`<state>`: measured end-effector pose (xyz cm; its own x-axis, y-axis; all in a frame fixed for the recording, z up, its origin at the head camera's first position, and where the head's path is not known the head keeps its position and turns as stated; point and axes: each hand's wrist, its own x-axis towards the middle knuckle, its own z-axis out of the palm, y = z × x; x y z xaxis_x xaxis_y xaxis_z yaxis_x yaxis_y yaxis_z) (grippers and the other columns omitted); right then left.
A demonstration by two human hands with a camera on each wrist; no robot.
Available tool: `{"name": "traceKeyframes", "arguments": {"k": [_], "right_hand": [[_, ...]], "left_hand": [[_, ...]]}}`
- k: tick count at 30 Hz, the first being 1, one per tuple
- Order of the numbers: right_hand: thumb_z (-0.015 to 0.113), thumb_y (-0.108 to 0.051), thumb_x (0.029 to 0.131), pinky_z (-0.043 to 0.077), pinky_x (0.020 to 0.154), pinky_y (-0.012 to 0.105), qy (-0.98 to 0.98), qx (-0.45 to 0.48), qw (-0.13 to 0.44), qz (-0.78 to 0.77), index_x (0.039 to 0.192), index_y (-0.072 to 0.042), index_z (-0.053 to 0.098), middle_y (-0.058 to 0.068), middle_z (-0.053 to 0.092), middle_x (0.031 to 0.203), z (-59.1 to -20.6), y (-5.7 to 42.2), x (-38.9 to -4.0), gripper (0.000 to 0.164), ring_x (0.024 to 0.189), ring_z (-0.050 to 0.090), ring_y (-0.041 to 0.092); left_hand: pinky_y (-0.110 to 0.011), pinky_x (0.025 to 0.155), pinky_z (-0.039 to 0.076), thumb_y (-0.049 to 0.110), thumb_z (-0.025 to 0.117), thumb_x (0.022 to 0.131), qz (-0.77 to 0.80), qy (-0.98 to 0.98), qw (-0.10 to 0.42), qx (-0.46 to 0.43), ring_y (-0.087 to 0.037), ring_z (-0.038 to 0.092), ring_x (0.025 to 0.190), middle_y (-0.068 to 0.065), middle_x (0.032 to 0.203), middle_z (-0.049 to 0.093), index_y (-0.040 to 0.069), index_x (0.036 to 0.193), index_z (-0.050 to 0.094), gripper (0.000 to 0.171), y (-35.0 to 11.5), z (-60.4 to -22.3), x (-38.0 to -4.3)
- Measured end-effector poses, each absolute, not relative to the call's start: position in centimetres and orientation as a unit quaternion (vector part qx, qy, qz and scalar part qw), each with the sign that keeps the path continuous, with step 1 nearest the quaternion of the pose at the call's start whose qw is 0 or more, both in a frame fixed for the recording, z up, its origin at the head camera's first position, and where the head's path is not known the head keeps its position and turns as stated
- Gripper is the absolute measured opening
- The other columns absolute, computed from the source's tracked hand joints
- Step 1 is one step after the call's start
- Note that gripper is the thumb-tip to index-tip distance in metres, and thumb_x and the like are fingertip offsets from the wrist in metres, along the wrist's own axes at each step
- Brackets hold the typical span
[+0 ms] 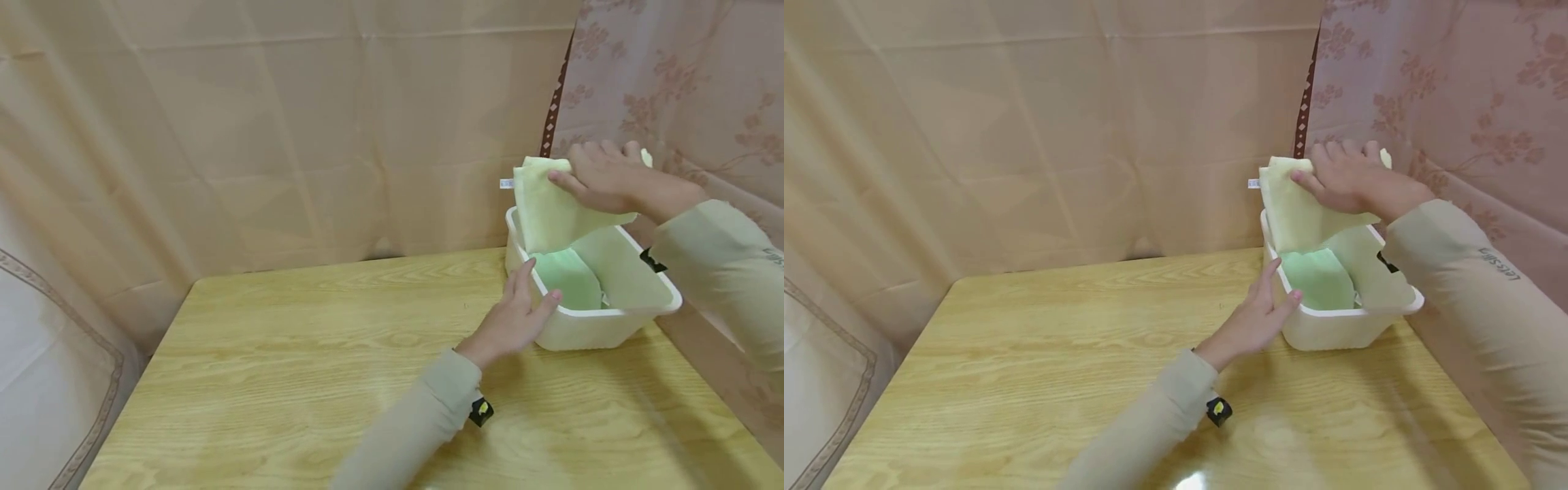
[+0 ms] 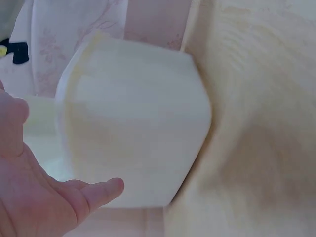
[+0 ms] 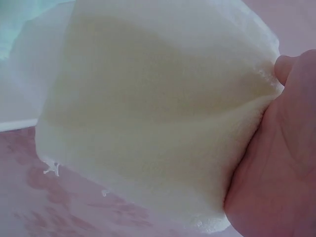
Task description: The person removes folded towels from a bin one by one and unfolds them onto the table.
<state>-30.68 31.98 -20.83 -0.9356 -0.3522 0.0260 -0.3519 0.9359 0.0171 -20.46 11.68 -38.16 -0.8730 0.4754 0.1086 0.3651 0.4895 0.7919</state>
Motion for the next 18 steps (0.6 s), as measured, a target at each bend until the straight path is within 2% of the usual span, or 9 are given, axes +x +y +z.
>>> {"name": "traceKeyframes", "arguments": {"k": [2, 4, 6, 7, 10, 13, 14, 15, 18], "right_hand": [[0.017, -0.055, 0.108, 0.022, 0.086, 0.069, -0.982, 0.185, 0.03, 0.001, 0.114, 0.005, 0.042, 0.024, 0.045, 0.11, -20.0, 31.6, -30.3, 0.065, 0.103, 0.038, 0.046], [0.018, -0.053, 0.108, 0.021, 0.086, 0.069, -0.98, 0.192, 0.046, 0.007, 0.111, 0.004, 0.042, 0.022, 0.044, 0.106, -19.3, 31.1, -29.9, 0.062, 0.1, 0.038, 0.046], [0.019, -0.05, 0.109, 0.021, 0.085, 0.067, -0.977, 0.203, 0.06, 0.019, 0.108, 0.003, 0.042, 0.02, 0.042, 0.101, -18.6, 30.5, -29.4, 0.058, 0.096, 0.038, 0.044], [0.019, -0.05, 0.109, 0.021, 0.084, 0.065, -0.976, 0.208, 0.065, 0.026, 0.106, 0.002, 0.042, 0.018, 0.042, 0.099, -18.3, 30.0, -29.2, 0.056, 0.094, 0.037, 0.042], [0.019, -0.047, 0.11, 0.021, 0.081, 0.06, -0.969, 0.23, 0.075, 0.052, 0.104, -0.001, 0.04, 0.016, 0.04, 0.096, -17.6, 28.5, -28.6, 0.052, 0.091, 0.036, 0.039], [0.019, -0.046, 0.11, 0.02, 0.081, 0.055, -0.962, 0.251, 0.077, 0.08, 0.107, -0.001, 0.041, 0.015, 0.041, 0.098, -17.3, 26.7, -28.1, 0.05, 0.094, 0.036, 0.037], [0.02, -0.046, 0.11, 0.019, 0.081, 0.054, -0.959, 0.257, 0.079, 0.088, 0.108, -0.001, 0.041, 0.015, 0.041, 0.099, -17.2, 26.0, -27.9, 0.049, 0.095, 0.036, 0.036], [0.02, -0.045, 0.11, 0.019, 0.081, 0.054, -0.957, 0.262, 0.079, 0.097, 0.108, -0.001, 0.041, 0.015, 0.042, 0.101, -17.2, 25.4, -27.7, 0.049, 0.096, 0.036, 0.036], [0.021, -0.046, 0.11, 0.02, 0.083, 0.053, -0.95, 0.28, 0.08, 0.117, 0.112, -0.002, 0.042, 0.013, 0.045, 0.105, -17.3, 23.4, -27.3, 0.049, 0.098, 0.037, 0.035]], "left_hand": [[-0.053, 0.095, 0.051, 0.067, 0.027, 0.103, 0.448, 0.859, 0.048, 0.242, -0.034, 0.058, 0.124, 0.0, 0.168, 0.013, 0.037, 0.162, -0.002, 0.072, 10.9, -37.7, -21.0], [-0.056, 0.096, 0.049, 0.067, 0.027, 0.103, 0.456, 0.857, 0.031, 0.239, -0.036, 0.055, 0.128, 0.0, 0.169, 0.012, 0.036, 0.162, -0.004, 0.073, 9.9, -37.0, -21.6], [-0.059, 0.096, 0.049, 0.067, 0.027, 0.103, 0.467, 0.854, 0.017, 0.231, -0.04, 0.053, 0.13, 0.0, 0.169, 0.01, 0.038, 0.162, -0.007, 0.074, 8.9, -36.2, -22.2], [-0.059, 0.094, 0.05, 0.067, 0.028, 0.103, 0.476, 0.85, 0.009, 0.225, -0.04, 0.056, 0.125, 0.001, 0.169, 0.009, 0.038, 0.162, -0.009, 0.075, 8.3, -35.9, -22.4], [-0.061, 0.103, 0.042, 0.068, 0.034, 0.102, 0.507, 0.835, -0.016, 0.212, -0.041, 0.047, 0.135, -0.001, 0.17, 0.006, 0.036, 0.161, -0.012, 0.081, 6.5, -34.8, -23.3], [-0.054, 0.113, 0.034, 0.065, 0.043, 0.101, 0.554, 0.803, -0.045, 0.218, -0.036, 0.035, 0.145, -0.006, 0.17, 0.007, 0.029, 0.163, -0.009, 0.088, 4.3, -33.8, -24.2], [-0.051, 0.115, 0.031, 0.063, 0.047, 0.101, 0.57, 0.789, -0.054, 0.223, -0.034, 0.028, 0.149, -0.008, 0.169, 0.009, 0.026, 0.164, -0.006, 0.09, 3.6, -33.4, -24.5], [-0.048, 0.114, 0.033, 0.059, 0.052, 0.101, 0.59, 0.772, -0.058, 0.229, -0.033, 0.028, 0.149, -0.009, 0.168, 0.013, 0.023, 0.164, -0.004, 0.092, 2.9, -33.1, -24.7], [-0.038, 0.104, 0.047, 0.048, 0.064, 0.098, 0.631, 0.733, -0.061, 0.245, -0.029, 0.042, 0.14, -0.011, 0.16, 0.028, 0.016, 0.164, 0.006, 0.093, 0.5, -32.2, -25.3]]}}
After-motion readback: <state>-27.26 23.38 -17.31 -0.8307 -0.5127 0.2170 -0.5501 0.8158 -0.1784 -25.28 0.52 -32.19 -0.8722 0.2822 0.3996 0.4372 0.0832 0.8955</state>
